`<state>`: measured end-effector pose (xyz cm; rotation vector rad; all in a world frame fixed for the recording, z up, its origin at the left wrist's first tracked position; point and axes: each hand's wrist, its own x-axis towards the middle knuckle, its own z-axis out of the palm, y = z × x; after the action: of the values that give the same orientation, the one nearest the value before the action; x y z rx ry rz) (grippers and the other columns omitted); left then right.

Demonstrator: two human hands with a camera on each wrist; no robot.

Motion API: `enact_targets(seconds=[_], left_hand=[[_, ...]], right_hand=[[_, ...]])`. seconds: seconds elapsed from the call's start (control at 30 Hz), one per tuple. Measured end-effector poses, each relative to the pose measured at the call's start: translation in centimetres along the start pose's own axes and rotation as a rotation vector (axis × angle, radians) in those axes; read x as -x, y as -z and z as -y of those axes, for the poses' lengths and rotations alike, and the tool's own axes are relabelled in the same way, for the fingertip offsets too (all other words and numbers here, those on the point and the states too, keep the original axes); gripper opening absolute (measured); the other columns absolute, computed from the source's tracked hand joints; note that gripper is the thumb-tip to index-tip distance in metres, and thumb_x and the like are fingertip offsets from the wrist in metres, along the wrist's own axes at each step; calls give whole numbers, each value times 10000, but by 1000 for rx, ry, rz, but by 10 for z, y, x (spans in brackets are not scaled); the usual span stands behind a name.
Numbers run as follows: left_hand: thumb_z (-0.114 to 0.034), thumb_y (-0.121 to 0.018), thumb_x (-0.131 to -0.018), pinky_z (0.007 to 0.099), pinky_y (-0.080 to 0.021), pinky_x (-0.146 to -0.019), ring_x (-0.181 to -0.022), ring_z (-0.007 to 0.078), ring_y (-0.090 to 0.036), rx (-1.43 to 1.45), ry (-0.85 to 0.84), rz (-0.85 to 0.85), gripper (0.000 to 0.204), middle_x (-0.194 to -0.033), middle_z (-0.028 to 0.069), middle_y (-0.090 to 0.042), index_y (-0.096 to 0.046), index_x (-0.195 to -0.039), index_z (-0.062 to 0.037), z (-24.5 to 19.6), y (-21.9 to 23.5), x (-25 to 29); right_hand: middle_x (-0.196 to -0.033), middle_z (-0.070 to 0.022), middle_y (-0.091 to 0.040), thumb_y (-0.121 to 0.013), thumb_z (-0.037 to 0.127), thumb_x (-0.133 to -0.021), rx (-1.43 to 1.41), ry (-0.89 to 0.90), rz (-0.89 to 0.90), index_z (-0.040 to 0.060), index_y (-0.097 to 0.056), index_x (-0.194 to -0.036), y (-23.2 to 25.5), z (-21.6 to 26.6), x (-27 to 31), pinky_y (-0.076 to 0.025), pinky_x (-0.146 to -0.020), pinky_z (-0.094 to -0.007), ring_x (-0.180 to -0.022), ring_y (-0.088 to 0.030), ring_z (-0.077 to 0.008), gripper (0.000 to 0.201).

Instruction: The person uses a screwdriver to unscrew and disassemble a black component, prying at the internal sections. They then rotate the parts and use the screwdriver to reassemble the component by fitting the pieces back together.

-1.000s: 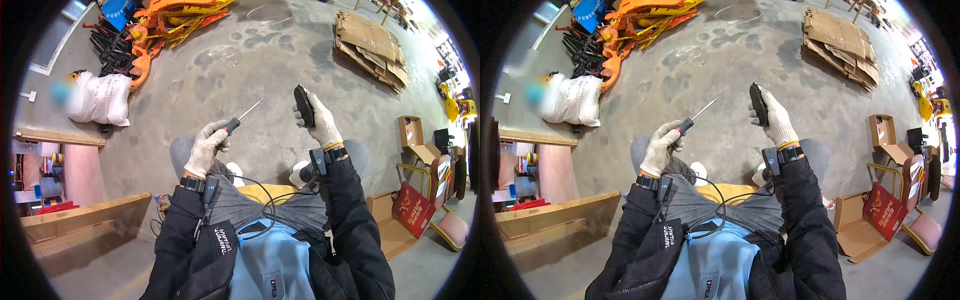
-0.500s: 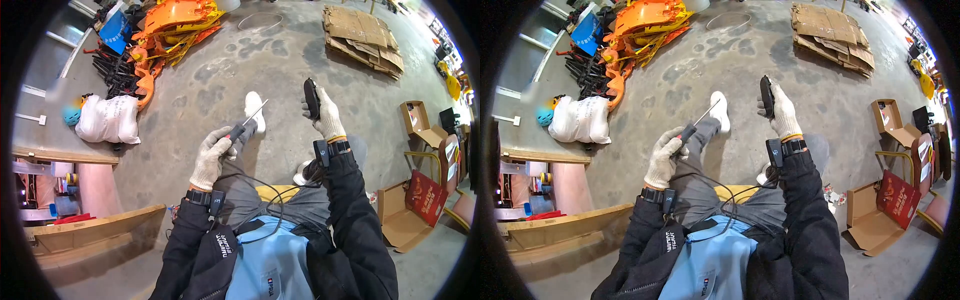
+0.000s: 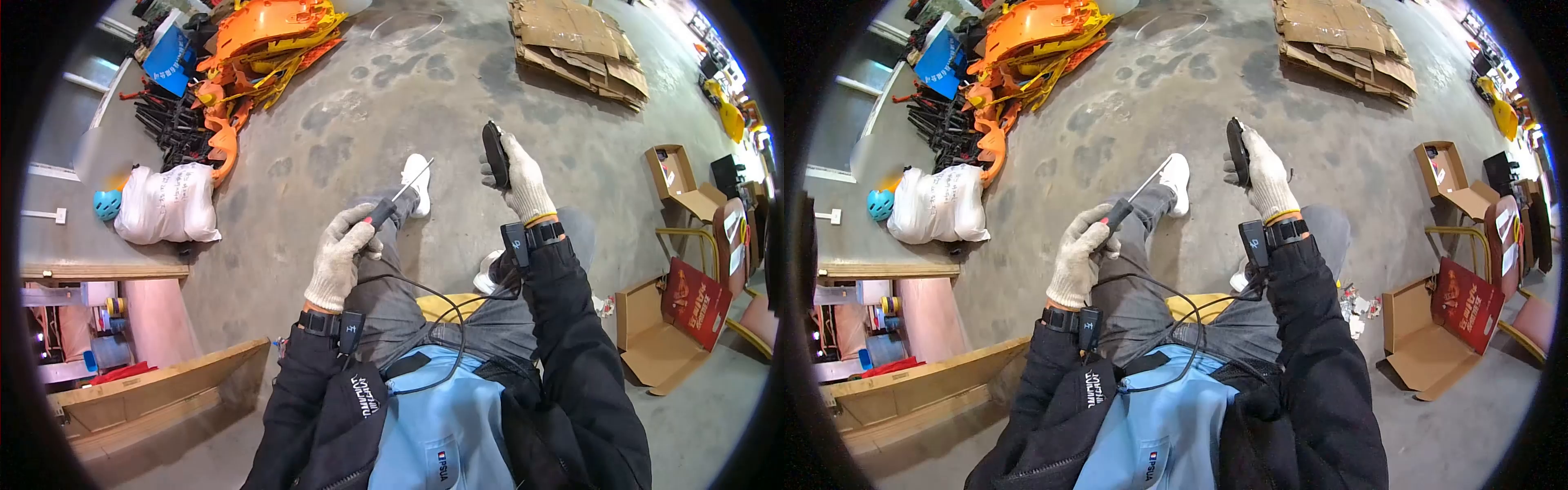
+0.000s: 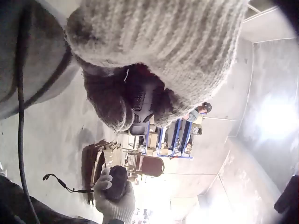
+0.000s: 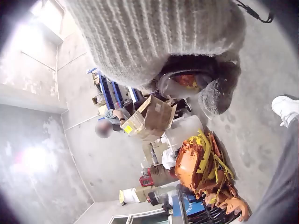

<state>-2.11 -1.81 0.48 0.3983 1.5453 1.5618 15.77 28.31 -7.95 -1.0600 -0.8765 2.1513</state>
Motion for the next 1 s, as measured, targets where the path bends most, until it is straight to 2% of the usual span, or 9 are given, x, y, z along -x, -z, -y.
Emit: enact_targets(seconds=[0.03, 0.17, 0.23, 0.27, 0.33, 0.57, 0.67, 0.87, 1.0], left_hand=[[-135, -646, -1034, 287, -582, -713, -782, 150, -693, 1, -2, -5, 390, -1072, 136, -734, -608, -1382, 38, -1, 3, 2], [-154, -650, -1043, 288, -583, -707, -784, 154, -693, 19, -36, -60, 405, -1048, 126, -724, -601, -1393, 42, 1, 11, 12], [-160, -653, -1045, 289, -583, -704, -785, 155, -693, 25, -51, -61, 411, -1039, 124, -719, -598, -1397, 43, 0, 13, 18], [-163, -658, -1044, 292, -583, -702, -790, 157, -696, 38, -74, -58, 417, -1043, 124, -715, -595, -1400, 44, -1, 14, 20], [-173, -680, -1035, 296, -585, -697, -803, 162, -704, 52, -103, -60, 444, -1083, 132, -713, -584, -1408, 46, -3, 12, 24], [-180, -690, -1029, 293, -586, -690, -803, 165, -708, 64, -136, -17, 464, -1122, 150, -719, -572, -1418, 42, -11, 13, 29], [-174, -685, -1031, 294, -587, -687, -801, 166, -711, 30, -140, -14, 458, -1127, 159, -720, -572, -1420, 40, -11, 15, 28], [-101, -676, -1015, 272, -613, -748, -821, 153, -717, -13, -13, -15, 436, -1128, 113, -711, -592, -1430, 2, -11, 14, 29], [-105, -715, -982, 273, -598, -774, -860, 139, -717, -130, -31, -5, 456, -1129, 92, -711, -616, -1415, 0, -12, 9, 31]], right_hand=[[-960, -138, -711, -572, 474, -1074, 25, -30, -30, 97, -607, -1378, -1, -1, -2, -603, -590, -363, -689, -691, -228, 486], [-984, -149, -708, -569, 466, -1076, 32, -44, 3, 84, -600, -1373, -3, 0, -1, -607, -596, -367, -702, -693, -228, 485], [-899, -120, -688, -523, 451, -1111, 19, -30, 11, -10, -631, -1191, -8, 0, 2, -563, -559, -324, -664, -659, -194, 480], [-899, -120, -688, -523, 451, -1111, 18, -37, 8, -10, -631, -1191, -3, -4, -4, -563, -559, -324, -664, -659, -194, 480], [-972, -155, -701, -583, 442, -1074, -41, -65, 124, 75, -594, -1368, 5, -7, -15, -604, -595, -371, -700, -689, -231, 470], [-952, -146, -702, -592, 419, -1074, -54, -60, 89, 56, -612, -1336, -3, -5, -5, -603, -606, -367, -690, -686, -230, 448], [-914, -146, -670, -536, 409, -1116, -10, -14, 50, -42, -604, -1211, -12, 0, 6, -552, -553, -324, -669, -643, -206, 466], [-972, -177, -750, -530, 463, -1105, 20, -172, 276, 20, -640, -1280, -25, -1, 11, -621, -601, -349, -693, -719, -224, 489], [-1044, -198, -767, -485, 452, -1122, 60, -217, 408, 35, -622, -1372, -35, -9, 21, -637, -619, -345, -743, -743, -227, 505]])
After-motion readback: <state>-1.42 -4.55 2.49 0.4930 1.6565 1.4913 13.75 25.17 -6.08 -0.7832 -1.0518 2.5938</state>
